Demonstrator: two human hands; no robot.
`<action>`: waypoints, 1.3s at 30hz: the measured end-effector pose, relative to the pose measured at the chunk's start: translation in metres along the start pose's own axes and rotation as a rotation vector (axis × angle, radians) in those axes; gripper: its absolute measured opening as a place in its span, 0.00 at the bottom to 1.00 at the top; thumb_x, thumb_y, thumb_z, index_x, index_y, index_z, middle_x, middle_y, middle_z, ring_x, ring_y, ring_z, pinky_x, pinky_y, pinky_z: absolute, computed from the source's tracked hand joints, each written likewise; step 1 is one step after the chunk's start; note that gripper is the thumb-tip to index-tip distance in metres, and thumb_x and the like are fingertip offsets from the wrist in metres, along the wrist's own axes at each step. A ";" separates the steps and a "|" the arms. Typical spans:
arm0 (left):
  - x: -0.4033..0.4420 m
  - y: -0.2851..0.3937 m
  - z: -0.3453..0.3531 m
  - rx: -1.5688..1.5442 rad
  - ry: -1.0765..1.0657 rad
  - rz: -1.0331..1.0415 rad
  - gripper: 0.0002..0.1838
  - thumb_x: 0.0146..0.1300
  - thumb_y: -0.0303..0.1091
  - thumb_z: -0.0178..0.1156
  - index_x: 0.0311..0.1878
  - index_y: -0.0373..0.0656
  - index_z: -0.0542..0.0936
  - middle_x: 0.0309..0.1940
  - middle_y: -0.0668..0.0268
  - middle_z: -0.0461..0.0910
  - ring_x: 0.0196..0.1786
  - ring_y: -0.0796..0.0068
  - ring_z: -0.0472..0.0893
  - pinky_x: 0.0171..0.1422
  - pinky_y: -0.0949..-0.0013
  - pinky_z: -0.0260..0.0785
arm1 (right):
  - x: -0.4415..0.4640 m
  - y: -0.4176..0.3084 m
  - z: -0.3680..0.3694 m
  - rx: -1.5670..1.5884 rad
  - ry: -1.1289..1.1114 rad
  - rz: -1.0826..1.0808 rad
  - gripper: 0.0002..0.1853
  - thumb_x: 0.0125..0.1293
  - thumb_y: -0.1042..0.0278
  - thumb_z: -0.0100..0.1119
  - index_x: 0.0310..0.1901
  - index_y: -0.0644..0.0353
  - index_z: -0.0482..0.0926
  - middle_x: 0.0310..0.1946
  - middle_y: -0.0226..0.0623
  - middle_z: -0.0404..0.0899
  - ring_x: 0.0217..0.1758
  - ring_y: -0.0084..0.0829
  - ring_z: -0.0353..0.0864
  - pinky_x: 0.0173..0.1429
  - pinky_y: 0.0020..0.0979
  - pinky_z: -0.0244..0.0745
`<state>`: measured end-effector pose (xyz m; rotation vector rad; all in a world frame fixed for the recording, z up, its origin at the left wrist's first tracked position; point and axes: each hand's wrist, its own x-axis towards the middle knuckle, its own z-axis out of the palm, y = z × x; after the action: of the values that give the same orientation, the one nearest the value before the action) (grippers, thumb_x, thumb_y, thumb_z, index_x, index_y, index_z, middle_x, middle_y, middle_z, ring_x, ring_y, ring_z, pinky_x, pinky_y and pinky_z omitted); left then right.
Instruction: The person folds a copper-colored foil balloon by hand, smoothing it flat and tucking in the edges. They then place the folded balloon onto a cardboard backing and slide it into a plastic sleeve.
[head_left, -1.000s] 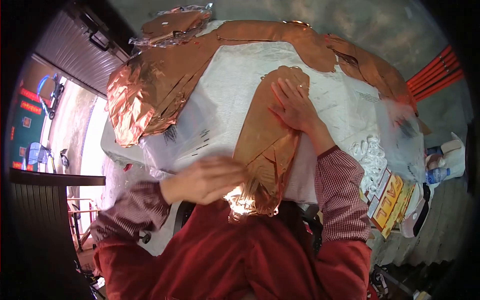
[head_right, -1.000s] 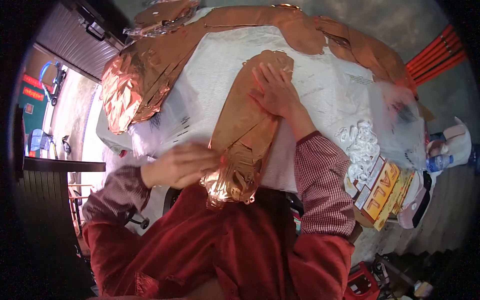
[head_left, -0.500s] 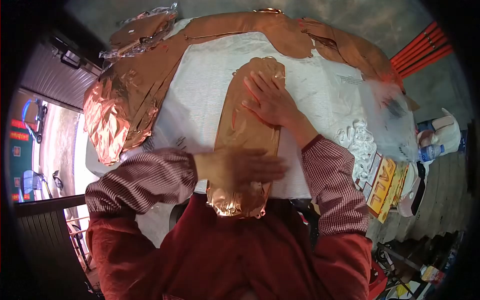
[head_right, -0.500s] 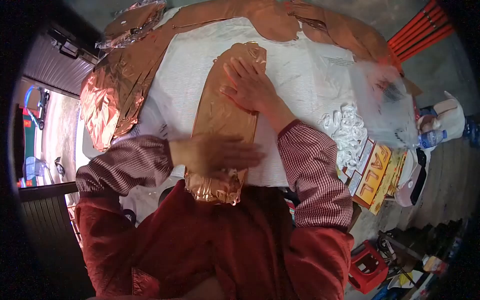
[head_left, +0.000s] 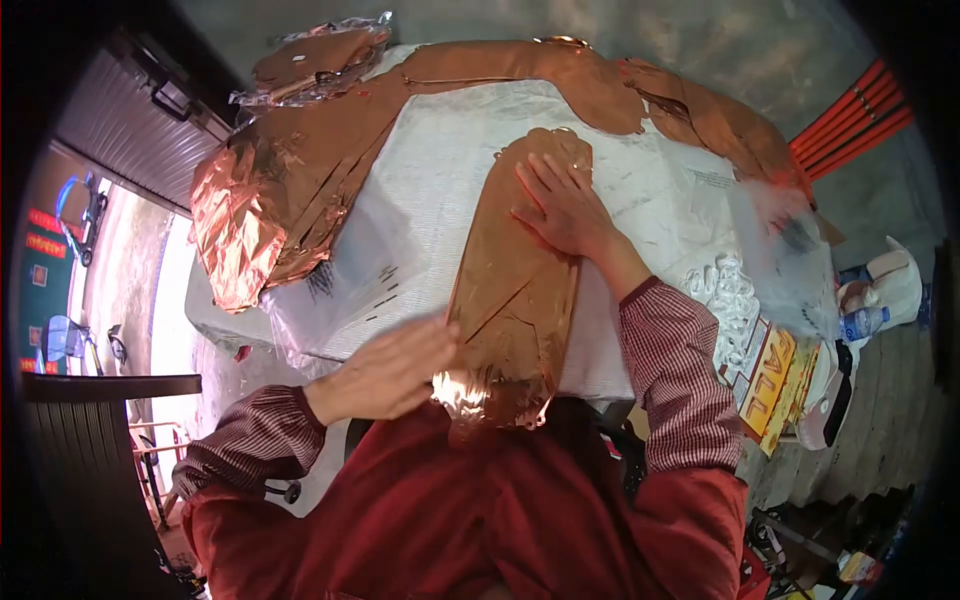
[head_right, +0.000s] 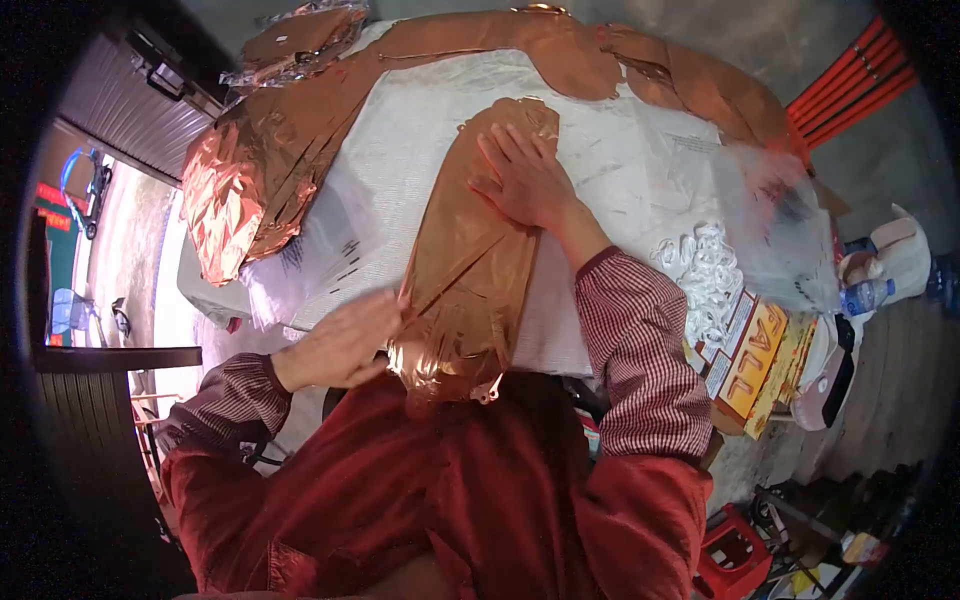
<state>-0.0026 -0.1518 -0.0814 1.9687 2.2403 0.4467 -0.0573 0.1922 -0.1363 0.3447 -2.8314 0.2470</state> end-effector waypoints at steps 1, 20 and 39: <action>0.002 0.000 -0.002 0.007 0.009 -0.006 0.43 0.56 0.40 0.65 0.72 0.38 0.58 0.73 0.53 0.57 0.76 0.56 0.56 0.78 0.56 0.51 | 0.000 0.000 -0.001 -0.005 0.004 -0.012 0.35 0.71 0.39 0.44 0.72 0.54 0.59 0.73 0.42 0.56 0.77 0.42 0.53 0.76 0.46 0.46; 0.070 -0.045 0.003 -0.153 0.132 -0.066 0.22 0.65 0.39 0.57 0.61 0.45 0.76 0.66 0.60 0.70 0.72 0.60 0.65 0.76 0.56 0.57 | 0.027 -0.009 -0.032 0.125 -0.117 0.083 0.42 0.64 0.39 0.54 0.72 0.58 0.56 0.74 0.48 0.53 0.78 0.44 0.49 0.78 0.47 0.42; 0.068 -0.043 0.002 -0.124 0.090 -0.046 0.25 0.65 0.40 0.57 0.65 0.46 0.73 0.68 0.61 0.68 0.72 0.62 0.65 0.76 0.58 0.55 | 0.061 -0.009 -0.008 0.050 0.164 0.215 0.48 0.56 0.43 0.66 0.72 0.61 0.57 0.73 0.53 0.54 0.77 0.49 0.50 0.77 0.44 0.48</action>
<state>-0.0521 -0.0887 -0.0894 1.8675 2.2454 0.6649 -0.1100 0.1720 -0.1092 0.0273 -2.7024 0.3730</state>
